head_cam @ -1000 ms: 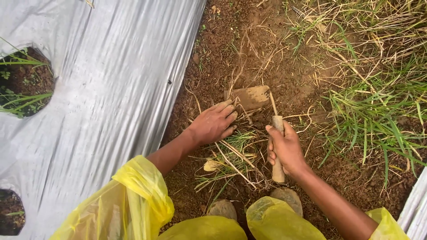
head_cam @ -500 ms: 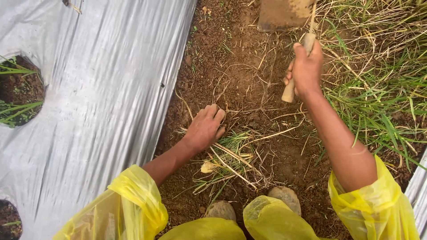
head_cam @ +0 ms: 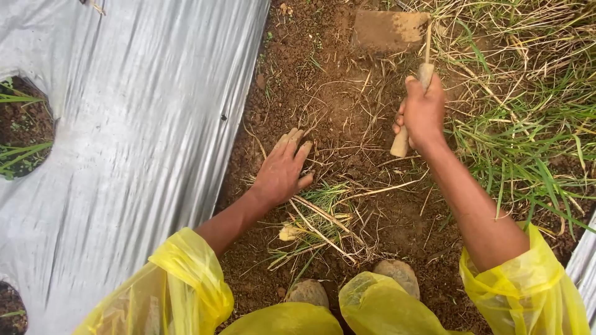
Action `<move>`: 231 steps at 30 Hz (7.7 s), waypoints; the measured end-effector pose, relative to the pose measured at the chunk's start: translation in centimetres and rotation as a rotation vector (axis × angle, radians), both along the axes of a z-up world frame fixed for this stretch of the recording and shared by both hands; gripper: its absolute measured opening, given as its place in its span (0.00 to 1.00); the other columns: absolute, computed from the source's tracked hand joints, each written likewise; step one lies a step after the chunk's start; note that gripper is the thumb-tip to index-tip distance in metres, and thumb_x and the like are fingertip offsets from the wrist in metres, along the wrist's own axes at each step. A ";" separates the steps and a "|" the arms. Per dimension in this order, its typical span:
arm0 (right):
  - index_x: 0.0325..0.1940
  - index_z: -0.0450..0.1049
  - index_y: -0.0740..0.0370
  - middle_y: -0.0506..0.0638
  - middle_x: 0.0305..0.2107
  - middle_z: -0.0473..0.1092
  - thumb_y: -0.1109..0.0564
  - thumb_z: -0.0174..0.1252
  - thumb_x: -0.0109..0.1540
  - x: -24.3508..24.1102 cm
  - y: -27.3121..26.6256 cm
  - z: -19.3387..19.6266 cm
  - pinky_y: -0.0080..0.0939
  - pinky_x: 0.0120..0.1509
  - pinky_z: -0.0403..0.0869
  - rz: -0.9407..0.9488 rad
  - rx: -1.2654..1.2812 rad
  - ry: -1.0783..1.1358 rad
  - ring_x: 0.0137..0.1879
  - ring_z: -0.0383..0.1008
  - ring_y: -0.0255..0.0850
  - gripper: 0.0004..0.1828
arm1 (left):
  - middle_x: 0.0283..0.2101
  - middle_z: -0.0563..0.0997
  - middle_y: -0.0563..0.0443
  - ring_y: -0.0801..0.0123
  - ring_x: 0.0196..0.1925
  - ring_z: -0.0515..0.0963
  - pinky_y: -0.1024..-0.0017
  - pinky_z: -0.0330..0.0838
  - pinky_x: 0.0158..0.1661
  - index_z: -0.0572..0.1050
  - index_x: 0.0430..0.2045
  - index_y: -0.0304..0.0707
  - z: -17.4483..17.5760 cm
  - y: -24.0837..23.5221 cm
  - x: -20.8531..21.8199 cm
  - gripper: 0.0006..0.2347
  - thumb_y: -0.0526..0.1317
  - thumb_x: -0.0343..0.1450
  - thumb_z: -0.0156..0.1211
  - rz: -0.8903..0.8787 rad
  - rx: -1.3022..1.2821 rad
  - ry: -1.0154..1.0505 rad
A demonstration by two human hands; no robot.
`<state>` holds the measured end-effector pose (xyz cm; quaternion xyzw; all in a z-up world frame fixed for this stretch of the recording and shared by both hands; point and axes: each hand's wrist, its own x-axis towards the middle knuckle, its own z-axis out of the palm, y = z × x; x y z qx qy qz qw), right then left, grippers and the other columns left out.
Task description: Using a hand hoe to clear weeds and grass from the soil between rows of plastic mulch in an agricultural field.
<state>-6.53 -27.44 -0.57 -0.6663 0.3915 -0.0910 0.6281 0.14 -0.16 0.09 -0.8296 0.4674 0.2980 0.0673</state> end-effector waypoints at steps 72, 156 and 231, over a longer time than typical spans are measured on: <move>0.71 0.53 0.68 0.40 0.15 0.59 0.56 0.45 0.73 2.8 4.9 0.7 0.32 0.14 0.68 0.033 0.192 -0.167 0.14 0.61 0.30 0.24 | 0.62 0.73 0.30 0.45 0.72 0.65 0.50 0.54 0.71 0.69 0.62 0.36 1.2 1.7 -1.4 0.20 0.44 0.76 0.49 0.086 -0.359 0.494; 0.64 0.59 0.56 0.53 0.25 0.61 0.53 0.41 0.76 -5.6 0.9 5.1 0.43 0.21 0.63 0.295 0.086 0.595 0.23 0.58 0.43 0.13 | 0.45 0.82 0.42 0.57 0.41 0.88 0.74 0.92 0.37 0.82 0.35 0.32 1.9 -3.6 10.2 0.09 0.27 0.74 0.53 0.500 -0.485 0.161; 0.72 0.61 0.58 0.57 0.27 0.59 0.54 0.43 0.78 -7.7 0.3 1.2 0.51 0.25 0.61 0.344 -0.104 0.508 0.27 0.57 0.48 0.18 | 0.35 0.82 0.38 0.57 0.36 0.87 0.70 0.90 0.40 0.78 0.33 0.27 15.3 18.2 4.5 0.05 0.29 0.74 0.55 1.063 -1.428 0.041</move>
